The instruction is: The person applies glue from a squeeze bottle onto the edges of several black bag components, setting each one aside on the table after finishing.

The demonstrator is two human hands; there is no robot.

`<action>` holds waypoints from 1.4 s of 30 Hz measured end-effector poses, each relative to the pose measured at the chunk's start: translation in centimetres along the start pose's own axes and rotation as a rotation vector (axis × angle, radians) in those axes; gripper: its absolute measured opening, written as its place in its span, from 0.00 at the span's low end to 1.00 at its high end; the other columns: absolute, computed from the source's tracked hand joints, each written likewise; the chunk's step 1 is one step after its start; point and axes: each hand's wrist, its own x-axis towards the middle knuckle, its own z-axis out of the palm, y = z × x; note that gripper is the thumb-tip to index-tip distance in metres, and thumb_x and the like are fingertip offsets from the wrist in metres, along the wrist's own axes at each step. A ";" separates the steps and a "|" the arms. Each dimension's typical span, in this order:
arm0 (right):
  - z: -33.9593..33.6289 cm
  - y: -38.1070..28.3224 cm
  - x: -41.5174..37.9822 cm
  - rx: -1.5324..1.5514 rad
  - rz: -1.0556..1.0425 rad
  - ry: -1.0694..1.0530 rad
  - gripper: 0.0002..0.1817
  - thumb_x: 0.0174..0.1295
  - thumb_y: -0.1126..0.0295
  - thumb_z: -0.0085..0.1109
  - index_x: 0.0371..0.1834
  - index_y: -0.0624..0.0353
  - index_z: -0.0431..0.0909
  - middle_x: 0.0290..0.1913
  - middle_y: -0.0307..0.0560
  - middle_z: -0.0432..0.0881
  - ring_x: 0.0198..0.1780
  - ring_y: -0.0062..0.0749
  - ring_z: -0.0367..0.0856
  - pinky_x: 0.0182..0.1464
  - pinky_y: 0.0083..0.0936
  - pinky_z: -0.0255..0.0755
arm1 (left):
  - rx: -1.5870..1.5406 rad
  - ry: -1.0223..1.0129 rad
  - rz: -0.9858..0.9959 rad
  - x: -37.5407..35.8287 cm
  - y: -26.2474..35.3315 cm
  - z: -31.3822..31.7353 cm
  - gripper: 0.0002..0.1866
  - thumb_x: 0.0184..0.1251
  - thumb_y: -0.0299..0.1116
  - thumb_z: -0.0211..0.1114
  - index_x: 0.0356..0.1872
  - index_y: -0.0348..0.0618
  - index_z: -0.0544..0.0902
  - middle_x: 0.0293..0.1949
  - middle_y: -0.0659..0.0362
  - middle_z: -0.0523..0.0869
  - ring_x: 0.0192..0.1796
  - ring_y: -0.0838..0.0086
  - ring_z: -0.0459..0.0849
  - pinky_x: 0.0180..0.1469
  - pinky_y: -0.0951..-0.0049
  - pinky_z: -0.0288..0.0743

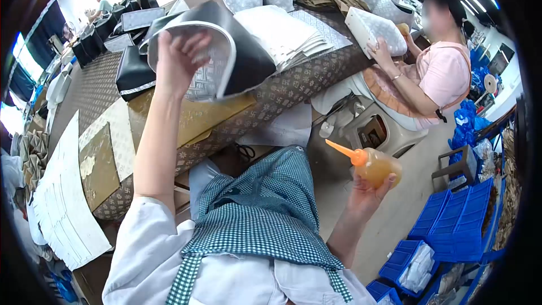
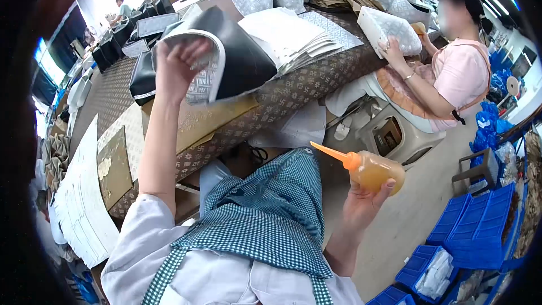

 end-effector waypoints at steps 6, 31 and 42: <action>2.3 2.3 0.8 -0.014 0.097 0.087 0.27 0.62 0.53 0.58 0.57 0.60 0.68 0.53 0.49 0.78 0.52 0.39 0.80 0.46 0.36 0.82 | 0.655 -0.228 -0.236 -0.5 -4.7 -5.1 0.20 0.68 0.45 0.57 0.46 0.34 0.78 0.37 0.63 0.80 0.38 0.82 0.76 0.44 0.80 0.70; 20.0 15.0 18.5 -0.014 0.291 -0.051 0.30 0.60 0.53 0.60 0.59 0.60 0.66 0.56 0.51 0.75 0.55 0.41 0.77 0.52 0.42 0.80 | -0.193 0.395 0.031 11.0 6.5 -1.1 0.20 0.68 0.40 0.56 0.53 0.34 0.73 0.49 0.48 0.80 0.51 0.61 0.81 0.55 0.61 0.75; 32.1 17.3 20.6 -0.326 0.181 -0.210 0.30 0.60 0.52 0.60 0.58 0.61 0.64 0.50 0.44 0.74 0.49 0.32 0.79 0.48 0.31 0.80 | -0.754 0.513 -0.287 5.0 8.4 0.6 0.27 0.69 0.47 0.50 0.59 0.34 0.69 0.60 0.44 0.73 0.61 0.52 0.72 0.66 0.50 0.60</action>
